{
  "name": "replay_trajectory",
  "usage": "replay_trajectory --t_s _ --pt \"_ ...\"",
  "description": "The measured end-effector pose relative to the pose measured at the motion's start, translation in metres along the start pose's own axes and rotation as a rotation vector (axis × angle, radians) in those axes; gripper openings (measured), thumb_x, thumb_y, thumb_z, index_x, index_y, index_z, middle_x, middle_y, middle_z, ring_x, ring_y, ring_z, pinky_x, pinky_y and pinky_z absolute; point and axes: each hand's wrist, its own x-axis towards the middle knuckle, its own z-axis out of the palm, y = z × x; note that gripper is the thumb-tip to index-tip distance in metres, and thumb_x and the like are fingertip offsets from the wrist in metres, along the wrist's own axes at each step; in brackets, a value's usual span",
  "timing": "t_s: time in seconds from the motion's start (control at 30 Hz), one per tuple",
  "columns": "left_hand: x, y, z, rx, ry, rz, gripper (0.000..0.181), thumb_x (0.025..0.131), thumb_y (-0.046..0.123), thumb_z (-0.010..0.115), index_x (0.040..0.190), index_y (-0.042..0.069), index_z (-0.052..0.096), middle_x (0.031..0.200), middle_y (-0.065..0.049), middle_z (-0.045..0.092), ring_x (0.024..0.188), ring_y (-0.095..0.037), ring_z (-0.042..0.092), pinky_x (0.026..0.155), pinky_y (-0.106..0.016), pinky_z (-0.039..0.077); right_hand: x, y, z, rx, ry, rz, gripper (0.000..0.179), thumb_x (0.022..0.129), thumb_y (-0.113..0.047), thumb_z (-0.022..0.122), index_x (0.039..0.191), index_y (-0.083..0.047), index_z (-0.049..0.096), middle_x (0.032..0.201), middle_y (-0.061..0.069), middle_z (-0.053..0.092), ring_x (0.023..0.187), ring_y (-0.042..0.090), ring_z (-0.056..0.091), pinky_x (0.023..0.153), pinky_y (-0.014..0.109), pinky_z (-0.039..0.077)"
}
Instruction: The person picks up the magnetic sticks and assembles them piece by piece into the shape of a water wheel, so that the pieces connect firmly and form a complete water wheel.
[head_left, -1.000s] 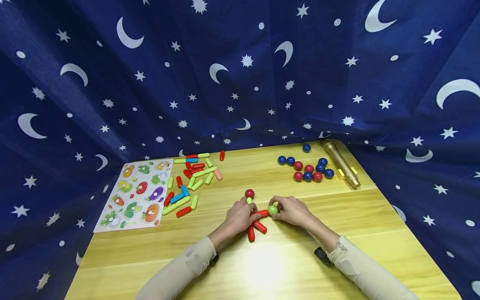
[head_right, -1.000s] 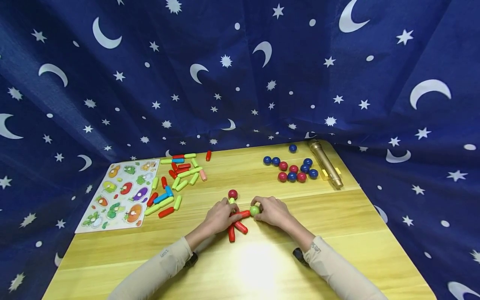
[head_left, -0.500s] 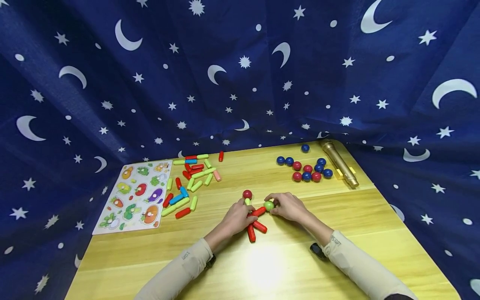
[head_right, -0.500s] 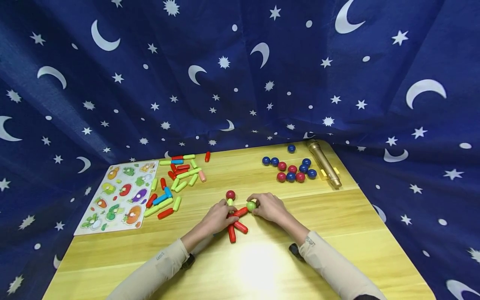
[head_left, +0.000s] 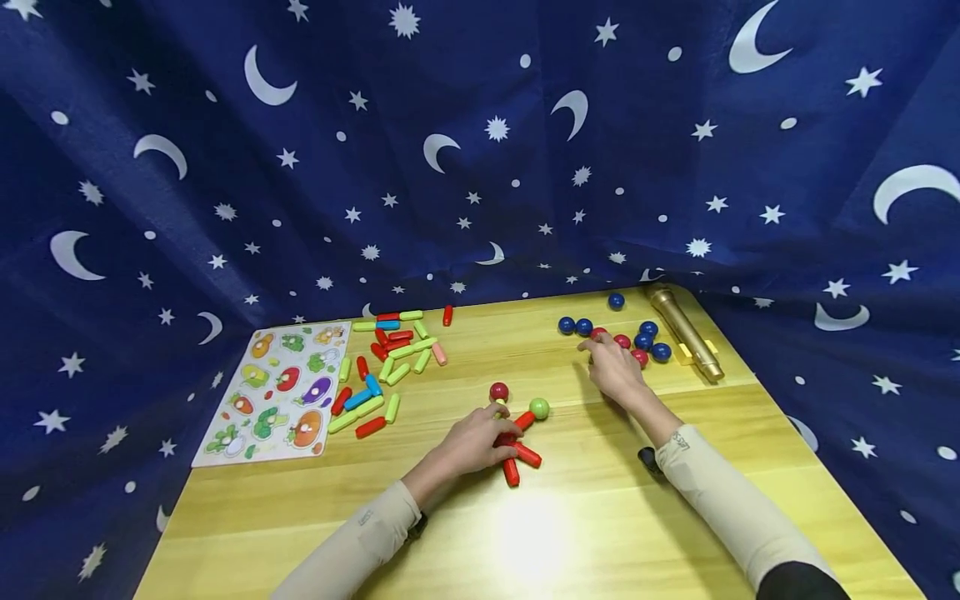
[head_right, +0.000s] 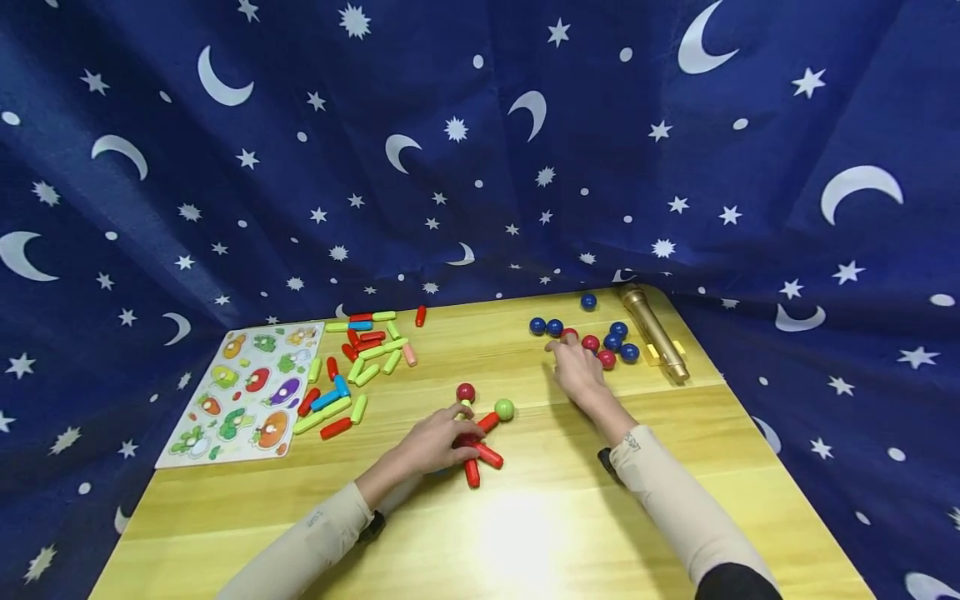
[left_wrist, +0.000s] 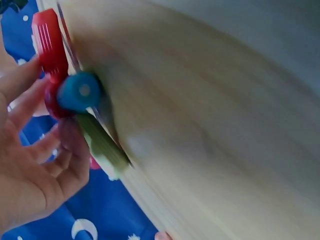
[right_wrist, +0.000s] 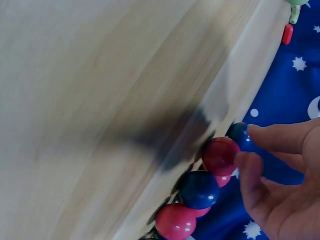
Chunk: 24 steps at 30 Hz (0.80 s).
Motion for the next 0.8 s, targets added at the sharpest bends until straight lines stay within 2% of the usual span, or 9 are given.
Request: replay_trajectory --t_s 0.07,0.17,0.3,0.37,0.47,0.6,0.8 --pt "0.004 0.004 0.0 0.032 -0.031 -0.014 0.025 0.088 0.046 0.068 0.107 0.032 0.073 0.126 0.001 0.054 0.096 -0.017 0.056 0.066 -0.029 0.047 0.003 0.006 0.0 -0.015 -0.022 -0.003 0.04 0.082 0.006 0.059 0.121 -0.004 0.065 0.12 0.027 0.059 0.076 0.036 0.062 0.052 0.042 0.05" --pt "0.008 0.01 0.0 0.071 -0.063 -0.044 0.019 0.086 0.047 0.07 0.099 0.033 0.073 0.122 0.001 0.053 0.086 -0.015 0.053 0.058 -0.027 0.042 0.002 0.01 0.004 -0.017 -0.053 -0.001 0.038 0.083 0.006 0.058 0.119 0.0 0.065 0.107 0.027 0.062 0.082 0.037 0.062 0.062 0.046 0.053" --pt "0.009 0.013 0.001 0.079 -0.069 -0.07 0.017 0.085 0.047 0.071 0.092 0.032 0.072 0.114 0.003 0.053 0.081 -0.014 0.051 0.056 -0.027 0.04 -0.003 0.011 0.006 -0.004 -0.041 -0.026 0.03 0.083 0.006 0.06 0.112 0.001 0.067 0.097 0.024 0.067 0.085 0.038 0.065 0.069 0.05 0.054" --pt "0.008 0.012 0.002 0.068 -0.064 -0.083 0.019 0.086 0.049 0.07 0.093 0.031 0.072 0.111 0.004 0.053 0.081 -0.014 0.05 0.056 -0.026 0.039 -0.008 0.009 0.007 0.006 -0.034 -0.046 0.026 0.084 0.002 0.064 0.11 0.0 0.068 0.099 0.024 0.069 0.087 0.039 0.066 0.071 0.051 0.054" --pt "0.006 0.01 0.004 0.04 -0.048 -0.105 0.023 0.086 0.05 0.069 0.094 0.03 0.072 0.103 0.004 0.053 0.076 -0.013 0.049 0.054 -0.025 0.038 -0.019 0.003 0.006 0.018 -0.061 -0.046 0.026 0.082 -0.006 0.072 0.107 -0.005 0.069 0.092 0.02 0.07 0.081 0.036 0.066 0.063 0.049 0.053" --pt "0.005 0.008 0.004 0.043 -0.028 -0.113 0.024 0.087 0.051 0.067 0.094 0.028 0.071 0.099 0.003 0.053 0.071 -0.012 0.048 0.052 -0.025 0.038 -0.036 -0.013 0.004 0.031 -0.148 -0.016 0.029 0.076 -0.018 0.079 0.103 -0.015 0.068 0.076 0.006 0.065 0.067 0.024 0.058 0.052 0.038 0.044" --pt "0.007 0.008 0.004 0.056 -0.012 -0.134 0.024 0.09 0.052 0.062 0.093 0.03 0.068 0.099 0.001 0.052 0.071 -0.013 0.049 0.051 -0.027 0.039 -0.058 -0.036 0.01 0.071 -0.214 -0.059 0.027 0.075 -0.023 0.082 0.096 -0.02 0.065 0.075 -0.005 0.064 0.066 0.015 0.056 0.054 0.033 0.041"
